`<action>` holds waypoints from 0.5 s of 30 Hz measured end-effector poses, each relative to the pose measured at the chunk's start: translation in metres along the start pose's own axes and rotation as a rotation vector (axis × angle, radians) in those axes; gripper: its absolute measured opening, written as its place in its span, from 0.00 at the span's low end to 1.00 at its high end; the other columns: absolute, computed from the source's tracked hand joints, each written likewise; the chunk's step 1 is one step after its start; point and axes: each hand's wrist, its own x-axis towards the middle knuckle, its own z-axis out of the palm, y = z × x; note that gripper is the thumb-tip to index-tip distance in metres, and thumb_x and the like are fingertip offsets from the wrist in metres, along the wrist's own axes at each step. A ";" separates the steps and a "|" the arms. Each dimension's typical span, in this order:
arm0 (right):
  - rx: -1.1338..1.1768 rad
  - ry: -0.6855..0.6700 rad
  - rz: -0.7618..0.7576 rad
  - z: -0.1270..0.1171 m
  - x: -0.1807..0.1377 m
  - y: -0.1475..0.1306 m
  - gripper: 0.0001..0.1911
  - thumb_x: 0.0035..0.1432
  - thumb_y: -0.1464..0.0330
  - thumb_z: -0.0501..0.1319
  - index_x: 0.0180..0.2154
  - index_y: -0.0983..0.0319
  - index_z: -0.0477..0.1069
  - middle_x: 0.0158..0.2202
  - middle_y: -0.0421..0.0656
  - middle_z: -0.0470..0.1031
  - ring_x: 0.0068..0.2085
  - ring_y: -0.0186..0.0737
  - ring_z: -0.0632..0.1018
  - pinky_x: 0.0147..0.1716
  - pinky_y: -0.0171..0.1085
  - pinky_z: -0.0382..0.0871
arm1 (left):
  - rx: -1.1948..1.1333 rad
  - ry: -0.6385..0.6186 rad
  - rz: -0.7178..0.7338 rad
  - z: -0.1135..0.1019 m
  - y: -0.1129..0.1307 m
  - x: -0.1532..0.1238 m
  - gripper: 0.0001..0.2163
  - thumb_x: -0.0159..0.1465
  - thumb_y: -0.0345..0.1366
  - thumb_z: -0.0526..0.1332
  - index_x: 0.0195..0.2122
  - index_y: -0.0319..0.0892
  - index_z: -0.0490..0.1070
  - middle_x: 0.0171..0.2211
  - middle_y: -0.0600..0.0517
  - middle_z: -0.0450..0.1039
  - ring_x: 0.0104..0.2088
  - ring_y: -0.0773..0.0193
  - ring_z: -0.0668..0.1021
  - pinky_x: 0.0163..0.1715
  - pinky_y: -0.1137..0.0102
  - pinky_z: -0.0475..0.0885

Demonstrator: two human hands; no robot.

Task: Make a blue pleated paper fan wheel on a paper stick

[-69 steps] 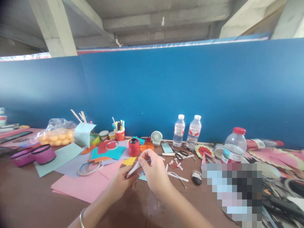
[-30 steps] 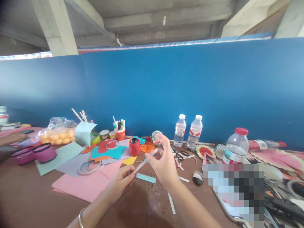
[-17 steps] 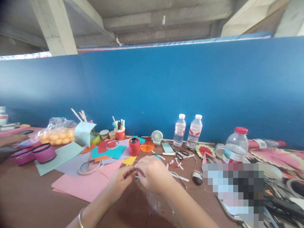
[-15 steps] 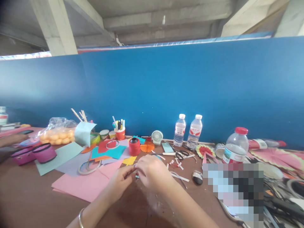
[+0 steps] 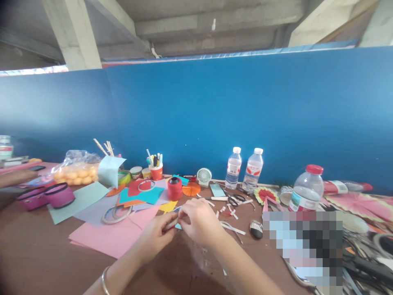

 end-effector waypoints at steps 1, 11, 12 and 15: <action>0.022 -0.002 0.004 0.000 0.000 0.000 0.05 0.48 0.75 0.61 0.26 0.60 0.67 0.26 0.38 0.72 0.31 0.37 0.70 0.34 0.36 0.57 | -0.038 -0.016 0.015 -0.001 0.002 0.000 0.12 0.54 0.26 0.50 0.36 0.41 0.69 0.31 0.53 0.71 0.31 0.63 0.70 0.30 0.74 0.61; 0.108 -0.009 -0.032 0.003 0.000 -0.002 0.05 0.50 0.74 0.59 0.26 0.60 0.66 0.26 0.39 0.70 0.30 0.36 0.70 0.31 0.34 0.59 | 0.048 0.084 -0.071 0.005 -0.010 0.002 0.08 0.57 0.31 0.49 0.25 0.41 0.66 0.20 0.57 0.59 0.24 0.67 0.62 0.24 0.74 0.54; 0.090 -0.006 -0.042 0.005 0.000 -0.003 0.05 0.49 0.75 0.59 0.26 0.60 0.66 0.26 0.39 0.70 0.30 0.36 0.70 0.31 0.34 0.59 | 0.055 0.111 -0.078 0.006 -0.012 0.002 0.08 0.56 0.30 0.49 0.22 0.41 0.64 0.19 0.57 0.57 0.23 0.68 0.61 0.23 0.74 0.53; 0.027 0.017 -0.090 0.008 0.001 -0.007 0.06 0.49 0.77 0.56 0.28 0.61 0.64 0.26 0.39 0.69 0.30 0.37 0.69 0.32 0.35 0.58 | 0.011 0.182 -0.072 0.006 -0.014 0.002 0.08 0.53 0.30 0.50 0.17 0.41 0.57 0.17 0.58 0.52 0.22 0.68 0.59 0.23 0.74 0.53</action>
